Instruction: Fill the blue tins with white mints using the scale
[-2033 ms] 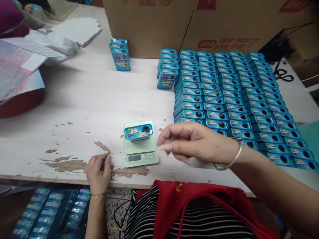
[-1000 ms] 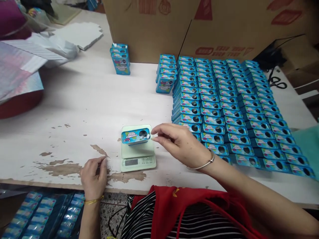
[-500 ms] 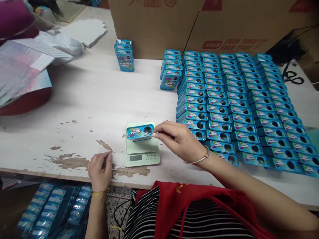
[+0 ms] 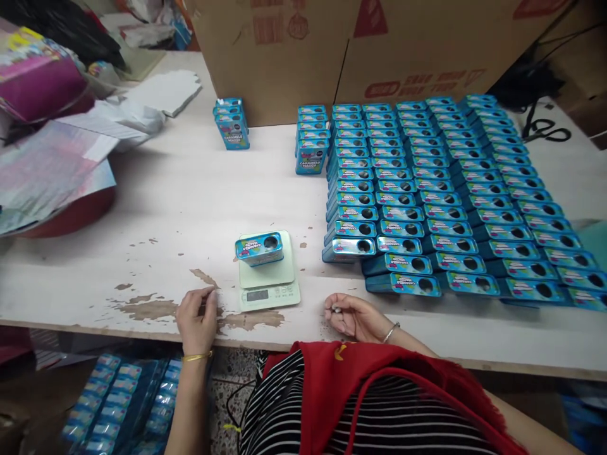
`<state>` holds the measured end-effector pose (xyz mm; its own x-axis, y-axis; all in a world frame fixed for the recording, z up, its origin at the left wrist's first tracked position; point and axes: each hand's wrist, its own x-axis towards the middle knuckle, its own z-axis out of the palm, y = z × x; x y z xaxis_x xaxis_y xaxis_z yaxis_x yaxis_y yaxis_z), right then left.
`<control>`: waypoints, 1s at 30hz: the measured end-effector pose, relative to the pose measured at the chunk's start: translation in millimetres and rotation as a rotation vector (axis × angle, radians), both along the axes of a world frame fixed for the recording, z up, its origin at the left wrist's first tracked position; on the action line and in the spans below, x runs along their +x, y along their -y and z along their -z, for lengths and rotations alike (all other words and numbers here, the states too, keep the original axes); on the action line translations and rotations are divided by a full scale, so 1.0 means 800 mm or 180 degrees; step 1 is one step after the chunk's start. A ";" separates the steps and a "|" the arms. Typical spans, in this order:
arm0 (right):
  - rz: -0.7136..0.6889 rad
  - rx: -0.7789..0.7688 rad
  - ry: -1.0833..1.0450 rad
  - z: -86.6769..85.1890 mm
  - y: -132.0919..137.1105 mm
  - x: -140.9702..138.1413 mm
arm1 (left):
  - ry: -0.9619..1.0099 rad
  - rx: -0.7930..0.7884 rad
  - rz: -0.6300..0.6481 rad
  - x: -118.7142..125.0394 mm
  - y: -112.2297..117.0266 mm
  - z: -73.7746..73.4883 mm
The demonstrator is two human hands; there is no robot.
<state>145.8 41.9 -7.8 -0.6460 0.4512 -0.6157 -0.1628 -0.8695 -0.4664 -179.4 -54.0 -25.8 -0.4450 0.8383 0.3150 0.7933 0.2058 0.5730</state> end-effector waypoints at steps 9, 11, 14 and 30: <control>-0.0098 0.0246 -0.0062 0.004 0.005 0.008 | -0.0205 0.0367 0.0574 0.022 -0.058 -0.119; -0.0135 0.0253 -0.0047 0.004 0.006 0.008 | -0.0374 0.0208 0.0915 0.027 -0.075 -0.139; -0.0122 0.0280 -0.0055 0.005 0.007 0.007 | -0.0673 -0.0141 0.1513 0.034 -0.098 -0.151; 0.0051 0.0068 -0.0317 0.035 -0.008 -0.018 | -0.1744 -0.0562 0.2240 0.088 -0.421 -0.129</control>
